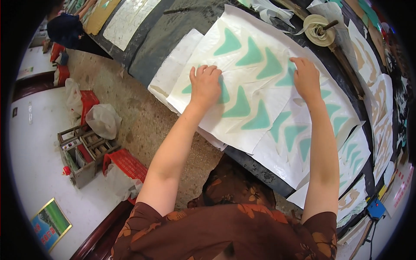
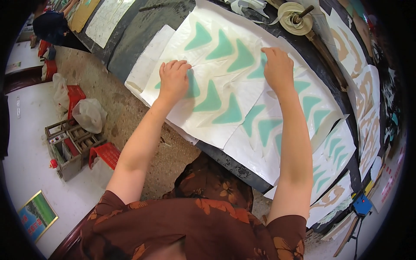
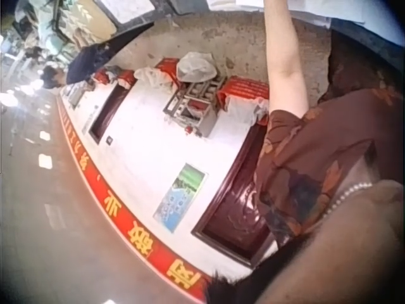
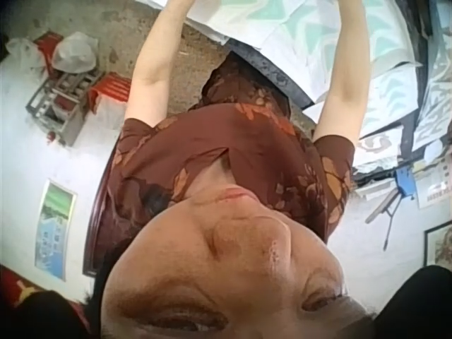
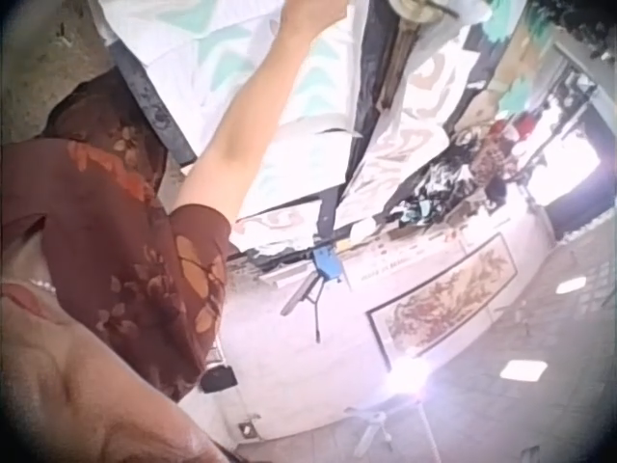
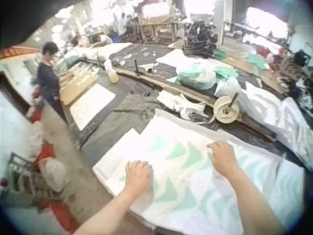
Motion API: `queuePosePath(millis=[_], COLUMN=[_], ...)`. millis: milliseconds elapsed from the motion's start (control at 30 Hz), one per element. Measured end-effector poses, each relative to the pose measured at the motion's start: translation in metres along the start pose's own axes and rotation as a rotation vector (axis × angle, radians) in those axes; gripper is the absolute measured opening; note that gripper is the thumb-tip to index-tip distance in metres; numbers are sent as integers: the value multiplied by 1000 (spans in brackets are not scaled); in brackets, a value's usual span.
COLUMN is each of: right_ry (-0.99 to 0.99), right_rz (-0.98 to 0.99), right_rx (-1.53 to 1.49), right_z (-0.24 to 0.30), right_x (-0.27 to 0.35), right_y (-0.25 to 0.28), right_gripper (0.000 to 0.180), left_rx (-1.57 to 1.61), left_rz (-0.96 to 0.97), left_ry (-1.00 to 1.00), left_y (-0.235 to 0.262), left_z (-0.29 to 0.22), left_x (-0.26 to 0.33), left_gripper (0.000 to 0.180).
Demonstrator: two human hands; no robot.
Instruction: Preparing and heat-pressing various shoe upper components on a workbench.
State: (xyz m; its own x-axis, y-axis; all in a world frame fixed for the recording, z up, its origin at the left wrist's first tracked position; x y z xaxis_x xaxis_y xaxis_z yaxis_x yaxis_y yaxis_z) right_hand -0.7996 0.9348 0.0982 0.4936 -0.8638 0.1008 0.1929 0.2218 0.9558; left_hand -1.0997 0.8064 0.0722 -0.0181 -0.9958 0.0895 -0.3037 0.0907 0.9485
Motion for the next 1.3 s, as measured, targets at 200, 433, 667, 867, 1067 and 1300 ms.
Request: queuePosePath(millis=[200,433,667,867,1067,1300], right_ry=[-13,80,258,155,140,61], right_rz=[-7,96,94,121,87,140], right_rx=[-302,-374,-146,25,-14,-534], right_z=[22,46,100,105,114,90], right_x=[72,142,97,84,82,207], right_y=[22,-9,-49,-63,-50,-8], right_gripper=[33,35,35,31,34,34], left_rx=[-28,-69,-147,-196,-212,128], left_rz=[80,94,149,173,-107,20], left_ry=[70,42,18,4,69,-395], left_y=[0,4,3,2,3,-8], left_z=[11,9,5,2,0,-123], left_x=[-10,-17,-19,-18,-15,1], left_gripper=[26,25,25,30,33,41])
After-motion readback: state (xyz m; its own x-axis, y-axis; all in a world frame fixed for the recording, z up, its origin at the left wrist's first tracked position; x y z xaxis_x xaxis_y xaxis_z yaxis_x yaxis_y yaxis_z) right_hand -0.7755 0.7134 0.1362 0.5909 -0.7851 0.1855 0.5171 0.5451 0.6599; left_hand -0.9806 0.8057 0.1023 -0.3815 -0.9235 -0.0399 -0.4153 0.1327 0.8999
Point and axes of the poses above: each hand's wrist, its own x-axis away from the middle knuckle, its own y-axis out of the back of the hand, z = x × y, the point moved 1 cm from there along -x, towards the middle knuckle, and after that the axes turned 14 degrees about z, right-handed, at the moved point
